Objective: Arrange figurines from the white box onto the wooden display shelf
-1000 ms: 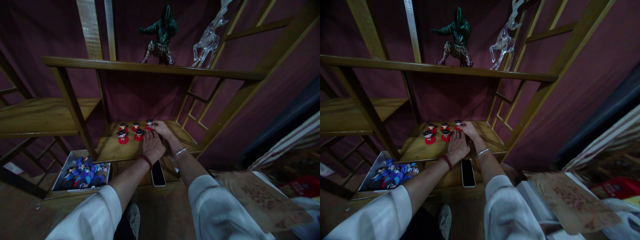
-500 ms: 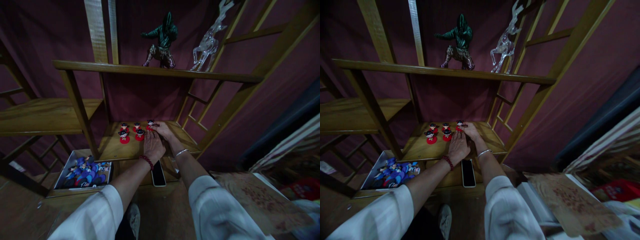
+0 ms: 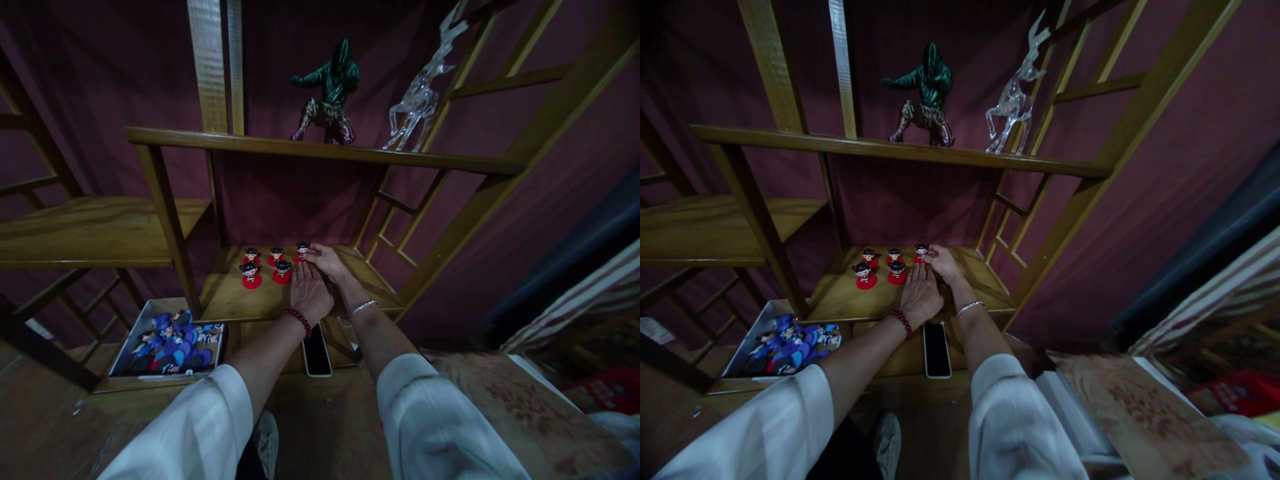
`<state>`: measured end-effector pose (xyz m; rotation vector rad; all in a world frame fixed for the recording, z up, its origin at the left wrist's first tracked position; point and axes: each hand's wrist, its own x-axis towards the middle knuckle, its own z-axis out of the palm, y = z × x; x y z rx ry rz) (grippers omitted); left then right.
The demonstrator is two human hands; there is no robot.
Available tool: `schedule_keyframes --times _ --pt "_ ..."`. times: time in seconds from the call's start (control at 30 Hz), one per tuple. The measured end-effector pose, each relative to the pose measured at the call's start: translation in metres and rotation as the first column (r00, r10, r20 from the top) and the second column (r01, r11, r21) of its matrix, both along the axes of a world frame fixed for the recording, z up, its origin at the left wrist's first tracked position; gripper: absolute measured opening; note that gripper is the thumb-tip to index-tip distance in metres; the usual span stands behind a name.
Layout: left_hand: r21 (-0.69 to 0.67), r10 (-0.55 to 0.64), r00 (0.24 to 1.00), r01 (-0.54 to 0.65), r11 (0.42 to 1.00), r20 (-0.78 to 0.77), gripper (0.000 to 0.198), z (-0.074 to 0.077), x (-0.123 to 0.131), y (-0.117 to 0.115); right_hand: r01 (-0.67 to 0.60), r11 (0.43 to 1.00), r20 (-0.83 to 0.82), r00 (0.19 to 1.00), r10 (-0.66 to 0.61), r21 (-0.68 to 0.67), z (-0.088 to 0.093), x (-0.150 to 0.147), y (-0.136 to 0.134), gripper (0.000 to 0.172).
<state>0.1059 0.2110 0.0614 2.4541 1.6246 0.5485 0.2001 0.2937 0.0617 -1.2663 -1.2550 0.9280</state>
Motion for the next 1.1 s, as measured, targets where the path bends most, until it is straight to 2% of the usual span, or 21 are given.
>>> schedule_keyframes --times 0.2,0.33,0.53,0.77,1.1 --pt "0.015 0.017 1.000 -0.017 1.000 0.004 0.058 -0.0030 0.0012 0.0019 0.008 1.000 0.040 0.999 -0.008 0.001 -0.0029 0.0018 0.0046 0.019" --pt "-0.006 0.007 1.000 -0.007 1.000 -0.009 0.059 0.0008 0.0011 0.0006 -0.003 1.000 0.057 0.998 0.004 -0.007 -0.0008 0.0010 0.0037 0.019" --pt "-0.024 0.000 0.999 -0.001 1.000 -0.036 0.060 0.0027 0.0019 0.0008 -0.062 0.998 0.028 0.998 0.061 0.017 0.0013 -0.0013 0.0028 0.030" --pt "-0.003 -0.015 0.999 0.015 1.000 -0.046 0.062 -0.0001 0.0017 0.0032 -0.044 0.999 0.004 0.999 0.044 0.015 -0.0003 -0.0003 0.0100 0.031" --pt "-0.037 -0.022 1.000 0.021 0.999 -0.004 0.059 0.0028 0.0003 0.0009 -0.127 0.989 0.110 0.987 0.118 0.076 0.0012 0.0026 0.0050 0.030"
